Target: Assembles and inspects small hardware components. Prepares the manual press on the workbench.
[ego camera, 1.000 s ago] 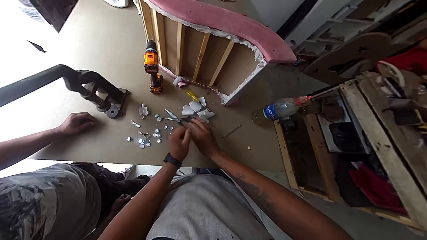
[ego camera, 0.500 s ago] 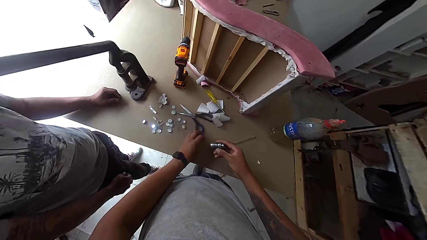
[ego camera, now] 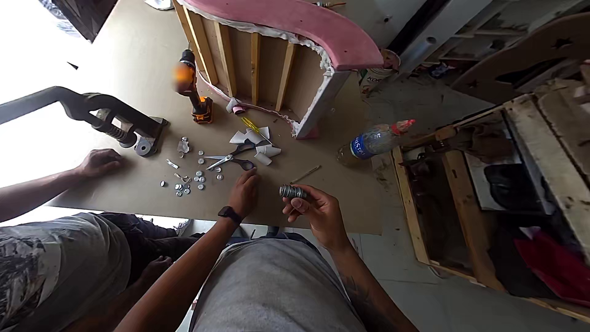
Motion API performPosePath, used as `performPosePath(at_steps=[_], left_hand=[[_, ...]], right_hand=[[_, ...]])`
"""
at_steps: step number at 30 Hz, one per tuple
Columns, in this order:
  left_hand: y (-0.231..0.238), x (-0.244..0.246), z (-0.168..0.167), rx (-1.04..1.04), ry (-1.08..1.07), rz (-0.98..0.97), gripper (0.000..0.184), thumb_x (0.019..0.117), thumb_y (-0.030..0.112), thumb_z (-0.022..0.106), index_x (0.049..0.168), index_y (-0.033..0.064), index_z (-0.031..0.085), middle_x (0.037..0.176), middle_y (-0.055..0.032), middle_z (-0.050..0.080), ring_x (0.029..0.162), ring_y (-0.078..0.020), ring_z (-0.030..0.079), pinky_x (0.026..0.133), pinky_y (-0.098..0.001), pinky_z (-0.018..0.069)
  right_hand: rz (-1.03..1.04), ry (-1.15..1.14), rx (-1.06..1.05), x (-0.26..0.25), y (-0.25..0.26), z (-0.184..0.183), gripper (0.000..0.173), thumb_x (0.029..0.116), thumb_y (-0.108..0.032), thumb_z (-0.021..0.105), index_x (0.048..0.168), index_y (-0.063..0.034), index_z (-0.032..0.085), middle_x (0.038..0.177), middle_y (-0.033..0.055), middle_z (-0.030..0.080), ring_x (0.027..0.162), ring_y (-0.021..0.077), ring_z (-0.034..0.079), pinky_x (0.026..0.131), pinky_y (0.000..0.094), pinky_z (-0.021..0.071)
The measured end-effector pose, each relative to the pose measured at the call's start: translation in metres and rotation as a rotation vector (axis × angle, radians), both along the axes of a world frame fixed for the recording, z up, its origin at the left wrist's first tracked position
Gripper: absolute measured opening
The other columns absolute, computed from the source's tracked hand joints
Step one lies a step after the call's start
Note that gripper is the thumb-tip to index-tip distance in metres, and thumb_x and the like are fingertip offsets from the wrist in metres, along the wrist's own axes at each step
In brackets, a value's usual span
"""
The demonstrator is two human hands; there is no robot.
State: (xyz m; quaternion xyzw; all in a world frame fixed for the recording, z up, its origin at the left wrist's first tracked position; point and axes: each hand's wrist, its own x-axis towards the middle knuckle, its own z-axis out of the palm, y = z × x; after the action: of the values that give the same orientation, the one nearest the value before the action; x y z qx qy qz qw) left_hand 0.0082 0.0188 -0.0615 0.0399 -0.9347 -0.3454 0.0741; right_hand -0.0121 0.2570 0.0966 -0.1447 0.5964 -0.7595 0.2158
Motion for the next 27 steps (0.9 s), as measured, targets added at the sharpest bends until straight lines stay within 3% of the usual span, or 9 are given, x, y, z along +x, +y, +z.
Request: performPosePath(at_steps=[2,4,7,9,13,19,25,27], left_hand=[[0.0,0.005,0.016,0.08,0.0,0.025,0.031,0.0979,0.019,0.064,0.128,0.018,0.07,0.148,0.0015,0.056,0.137,-0.0156,0.052,0.113,-0.0418,0.0475],[0.004,0.012,0.056,0.33,0.005,0.034,0.032,0.0997,0.024,0.066,0.131,0.0157,0.068,0.132,0.0019,0.066,0.121,-0.0128,0.063,0.1,-0.039,0.0568],[0.017,0.026,0.142,0.832,-0.018,-0.151,0.042,0.1024,0.028,0.064,0.14,0.01,0.06,0.12,-0.0091,0.071,0.097,-0.0226,0.071,0.083,-0.0425,0.0635],[0.024,0.036,0.181,1.011,0.012,-0.267,0.046,0.0995,0.026,0.069,0.14,0.0066,0.061,0.115,-0.0157,0.07,0.085,-0.0266,0.071,0.075,-0.0426,0.0642],[0.025,0.047,0.22,0.977,0.093,-0.285,0.031,0.0936,0.011,0.076,0.122,0.0014,0.07,0.104,-0.0142,0.069,0.08,-0.0233,0.071,0.072,-0.0388,0.0657],[0.018,0.057,0.249,0.722,0.21,-0.329,0.026,0.091,0.01,0.079,0.116,0.0035,0.073,0.106,-0.0079,0.07,0.087,-0.0181,0.07,0.077,-0.0362,0.0656],[0.016,0.062,0.263,0.666,0.121,-0.29,0.034,0.0927,0.014,0.075,0.124,0.0032,0.068,0.116,-0.0075,0.07,0.091,-0.0179,0.073,0.079,-0.0379,0.0672],[0.021,0.063,0.268,0.642,0.08,-0.226,0.034,0.093,0.009,0.07,0.126,0.0035,0.067,0.113,-0.0051,0.071,0.09,-0.0157,0.073,0.079,-0.0366,0.0675]], right_hand=[[-0.001,0.027,0.016,-0.002,0.005,0.006,0.037,0.0969,-0.015,0.072,0.131,-0.0014,0.065,0.109,0.0229,0.071,0.079,0.0335,0.074,0.066,0.0429,0.0665],[-0.001,0.04,0.039,-0.004,0.01,0.012,0.038,0.096,-0.014,0.073,0.131,-0.0035,0.066,0.106,0.0222,0.072,0.078,0.0335,0.074,0.067,0.0426,0.0668],[0.03,0.087,0.072,-0.004,0.015,0.026,0.039,0.095,-0.014,0.075,0.133,-0.0075,0.066,0.102,0.0187,0.073,0.077,0.0322,0.074,0.068,0.0427,0.0675],[0.055,0.152,0.084,-0.003,0.016,0.036,0.04,0.0943,-0.015,0.076,0.133,-0.0093,0.066,0.102,0.0161,0.073,0.078,0.0304,0.074,0.068,0.0423,0.0679],[0.127,0.278,0.054,-0.004,0.018,0.053,0.041,0.0916,-0.018,0.079,0.13,-0.0103,0.069,0.108,0.0129,0.071,0.084,0.028,0.074,0.074,0.0424,0.0684],[0.247,0.409,0.029,-0.015,0.019,0.074,0.038,0.0926,-0.024,0.079,0.126,-0.0066,0.071,0.116,0.0112,0.071,0.096,0.0251,0.073,0.083,0.04,0.0673],[0.201,0.581,0.136,-0.02,0.011,0.088,0.037,0.0882,-0.023,0.084,0.122,-0.0108,0.074,0.114,0.0055,0.072,0.098,0.0203,0.073,0.081,0.036,0.0672],[0.176,0.672,0.208,-0.022,0.008,0.091,0.037,0.087,-0.026,0.085,0.12,-0.0134,0.074,0.113,0.0034,0.072,0.098,0.0177,0.072,0.08,0.0338,0.0663]])
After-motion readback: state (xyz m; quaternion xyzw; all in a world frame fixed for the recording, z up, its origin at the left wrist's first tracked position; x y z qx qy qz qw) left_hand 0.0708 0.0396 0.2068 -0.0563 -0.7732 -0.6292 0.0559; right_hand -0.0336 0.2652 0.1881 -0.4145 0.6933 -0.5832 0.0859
